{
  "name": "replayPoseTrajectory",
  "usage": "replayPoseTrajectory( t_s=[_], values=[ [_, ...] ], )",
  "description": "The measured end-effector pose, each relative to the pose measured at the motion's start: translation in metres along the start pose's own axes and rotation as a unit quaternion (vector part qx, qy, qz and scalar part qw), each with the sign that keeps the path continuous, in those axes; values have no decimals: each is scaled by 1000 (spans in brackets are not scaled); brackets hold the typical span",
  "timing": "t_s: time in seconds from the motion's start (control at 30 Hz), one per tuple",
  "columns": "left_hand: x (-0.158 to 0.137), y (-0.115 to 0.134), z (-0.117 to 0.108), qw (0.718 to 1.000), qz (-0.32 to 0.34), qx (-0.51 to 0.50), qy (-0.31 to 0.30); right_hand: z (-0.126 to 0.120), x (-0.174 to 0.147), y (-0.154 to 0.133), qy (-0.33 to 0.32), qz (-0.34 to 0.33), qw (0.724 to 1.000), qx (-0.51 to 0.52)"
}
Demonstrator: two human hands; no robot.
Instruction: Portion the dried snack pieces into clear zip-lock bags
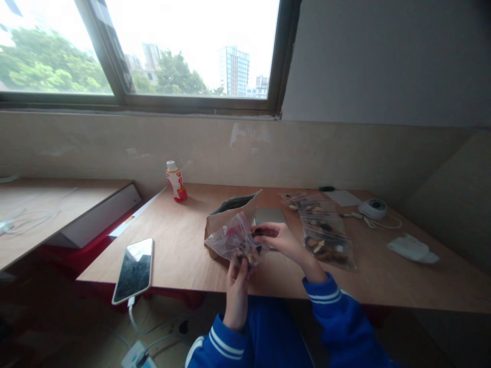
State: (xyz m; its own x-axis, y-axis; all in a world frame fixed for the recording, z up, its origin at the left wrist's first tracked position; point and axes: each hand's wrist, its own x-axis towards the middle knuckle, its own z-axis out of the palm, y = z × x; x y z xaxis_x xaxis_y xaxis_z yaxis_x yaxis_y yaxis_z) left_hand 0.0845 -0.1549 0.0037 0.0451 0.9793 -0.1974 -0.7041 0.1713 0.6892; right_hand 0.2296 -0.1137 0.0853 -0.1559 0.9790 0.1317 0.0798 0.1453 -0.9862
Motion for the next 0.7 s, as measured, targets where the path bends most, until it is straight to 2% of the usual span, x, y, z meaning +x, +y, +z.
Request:
replayPoseTrajectory(
  t_s=[0.1, 0.23, 0.37, 0.43, 0.53, 0.6, 0.7],
  values=[
    [0, -1, -1, 1000, -2, -5, 1, -2, 2, -2, 30, -14, 999, -8],
    [1, -1, -2, 1000, -4, -8, 6, -3, 7, -14, 105, -65, 992, -1],
    [2, -4, -4, 999, -20, -6, 34, 5, 22, -37, 165, -166, 972, 34],
    [3, -7, -5, 999, -25, -1, 45, 14, 31, -50, 179, -224, 958, 16],
    [3, -8, -7, 998, -29, 8, 54, 27, 43, -62, 146, -272, 946, -98],
    [4, -7, -8, 998, -26, 10, 51, 32, 47, -64, 100, -280, 936, -187],
    [5, -3, -9, 999, -20, 9, 41, 33, 50, -58, 59, -290, 918, -266]
  ],
)
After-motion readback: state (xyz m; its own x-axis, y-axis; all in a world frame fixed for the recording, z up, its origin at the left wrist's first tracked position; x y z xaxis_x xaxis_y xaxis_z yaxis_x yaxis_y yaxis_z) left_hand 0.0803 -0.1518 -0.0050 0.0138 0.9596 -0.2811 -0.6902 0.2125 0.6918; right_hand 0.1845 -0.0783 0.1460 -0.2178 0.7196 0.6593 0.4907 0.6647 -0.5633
